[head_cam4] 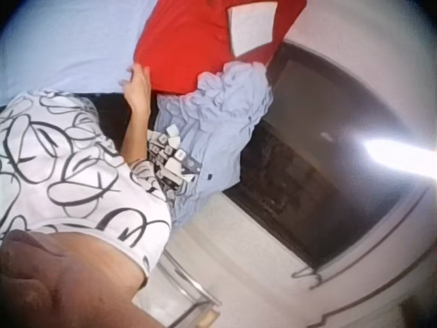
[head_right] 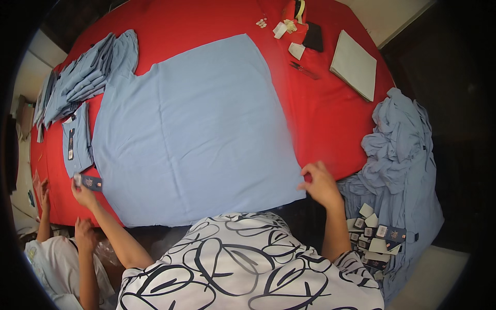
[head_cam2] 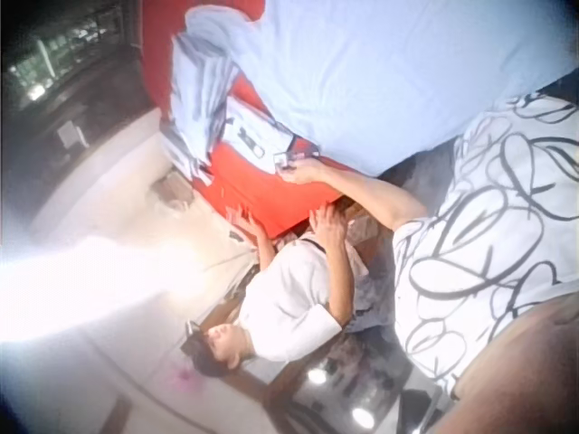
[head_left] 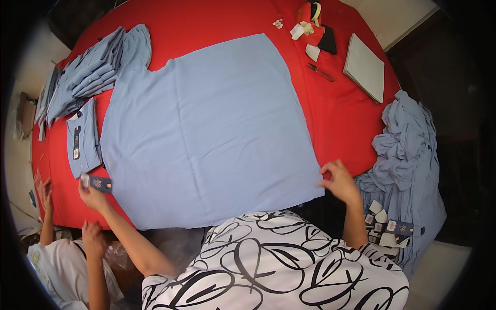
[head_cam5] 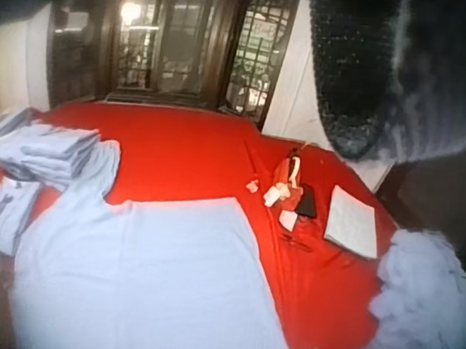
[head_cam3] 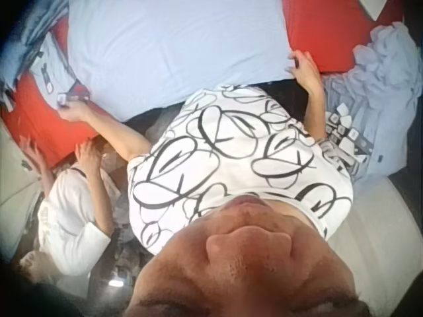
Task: The person folds blue collared shirts on a red table using a cardboard template. The person aligns the shirt, places the template on the back, folds the sleeves and sides over the board, and secures tags and collar stays before moving the finished shirts aside.
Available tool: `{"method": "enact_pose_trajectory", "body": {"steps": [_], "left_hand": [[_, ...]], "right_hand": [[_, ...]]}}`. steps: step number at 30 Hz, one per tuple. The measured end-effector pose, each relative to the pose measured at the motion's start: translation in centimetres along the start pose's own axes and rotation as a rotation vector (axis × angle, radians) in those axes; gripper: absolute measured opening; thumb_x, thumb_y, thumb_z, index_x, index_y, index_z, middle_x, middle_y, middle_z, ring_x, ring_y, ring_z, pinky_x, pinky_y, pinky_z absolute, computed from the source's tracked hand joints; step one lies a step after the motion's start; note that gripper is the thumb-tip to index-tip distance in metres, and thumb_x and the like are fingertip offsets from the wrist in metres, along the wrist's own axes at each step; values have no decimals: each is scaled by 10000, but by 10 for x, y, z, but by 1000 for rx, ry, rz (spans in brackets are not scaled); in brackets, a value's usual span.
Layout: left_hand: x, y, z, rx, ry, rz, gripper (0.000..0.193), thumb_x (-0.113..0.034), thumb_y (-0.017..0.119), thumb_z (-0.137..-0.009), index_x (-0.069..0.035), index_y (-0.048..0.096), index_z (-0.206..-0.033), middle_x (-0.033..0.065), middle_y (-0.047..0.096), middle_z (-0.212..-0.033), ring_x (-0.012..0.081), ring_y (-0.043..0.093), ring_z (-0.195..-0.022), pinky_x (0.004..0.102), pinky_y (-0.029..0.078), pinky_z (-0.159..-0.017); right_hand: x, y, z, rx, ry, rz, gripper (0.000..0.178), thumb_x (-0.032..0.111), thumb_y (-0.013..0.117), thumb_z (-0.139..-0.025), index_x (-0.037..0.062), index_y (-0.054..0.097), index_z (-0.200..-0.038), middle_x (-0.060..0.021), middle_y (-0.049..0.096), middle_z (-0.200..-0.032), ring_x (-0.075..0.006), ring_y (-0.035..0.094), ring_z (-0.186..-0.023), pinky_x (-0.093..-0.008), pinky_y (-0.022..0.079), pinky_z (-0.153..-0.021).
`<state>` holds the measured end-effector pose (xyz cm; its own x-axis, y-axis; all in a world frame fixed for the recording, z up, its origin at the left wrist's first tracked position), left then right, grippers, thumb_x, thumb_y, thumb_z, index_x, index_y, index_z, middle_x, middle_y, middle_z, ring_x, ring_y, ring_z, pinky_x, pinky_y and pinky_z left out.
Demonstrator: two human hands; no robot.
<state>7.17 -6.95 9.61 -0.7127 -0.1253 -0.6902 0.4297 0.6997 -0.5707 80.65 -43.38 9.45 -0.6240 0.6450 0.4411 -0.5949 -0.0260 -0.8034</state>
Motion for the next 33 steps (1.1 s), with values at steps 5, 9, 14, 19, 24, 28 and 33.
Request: {"method": "enact_pose_trajectory", "body": {"steps": [5, 9, 14, 19, 24, 28, 33], "left_hand": [[96, -19, -3, 71, 40, 22, 418, -52, 638, -886, 27, 605, -1295, 214, 643, -1277, 282, 624, -1159, 359, 463, -1004], [-4, 13, 31, 21, 228, -386, 468, -79, 695, -780, -74, 666, -1247, 241, 628, -1185, 412, 595, -1112, 468, 473, -974], [-12, 18, 62, 204, -13, -476, 445, -334, 632, -909, -134, 646, -1307, 229, 539, -1359, 424, 484, -1280, 496, 381, -1085], [-14, -11, 102, 330, -260, -619, 699, -643, 409, -957, -183, 464, -1479, 208, 361, -1550, 492, 208, -1452, 579, 141, -1184], [3, 8, 108, 332, -252, -629, 740, -686, 360, -958, -229, 367, -1540, 144, 316, -1595, 487, 129, -1483, 651, 53, -1168], [12, -15, 97, 180, -214, -697, 667, -606, 465, -952, -230, 425, -1501, 112, 373, -1563, 456, 205, -1464, 661, 78, -1159], [-15, -17, 100, 13, -16, -629, 435, -394, 629, -923, -186, 635, -1306, 73, 505, -1438, 353, 369, -1385, 582, 240, -1139]], "right_hand": [[4, -95, -109, -484, -263, 52, 424, 328, 748, -845, 10, 644, -1105, -202, 602, -1172, -364, 576, -1107, -423, 457, -969], [-73, -193, -224, -901, -105, 85, 593, 438, 601, -964, -51, 567, -1296, -259, 578, -1320, -397, 555, -1228, -392, 421, -1055], [-115, -220, -322, -753, 363, 167, 890, 787, 439, -848, 284, 276, -1564, -91, 245, -1627, -449, 229, -1461, -777, 184, -1060], [-91, -178, -357, -547, 293, 139, 890, 705, 498, -874, 171, 300, -1557, -144, 308, -1596, -431, 288, -1446, -637, 222, -1133], [-160, -225, -388, -520, 20, -350, 753, 560, 438, -976, 17, 389, -1496, -209, 445, -1503, -375, 417, -1387, -394, 313, -1147], [-124, -231, -370, -579, 148, 309, 466, 297, 363, -1008, -27, 601, -1244, -299, 616, -1242, -477, 585, -1155, -505, 460, -985], [-102, -321, -284, -952, 54, 411, 344, 211, 393, -1007, -8, 629, -1126, -301, 654, -1120, -468, 625, -1068, -525, 495, -886]]}}
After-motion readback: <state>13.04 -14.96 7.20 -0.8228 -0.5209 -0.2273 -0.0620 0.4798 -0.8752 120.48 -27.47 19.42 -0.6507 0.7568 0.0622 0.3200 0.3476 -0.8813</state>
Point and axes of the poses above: each hand's wrist, its own z-axis away from the middle knuckle, its own y-axis out of the palm, x = y × z, the point moved 10 cm from there along -z, towards the middle knuckle
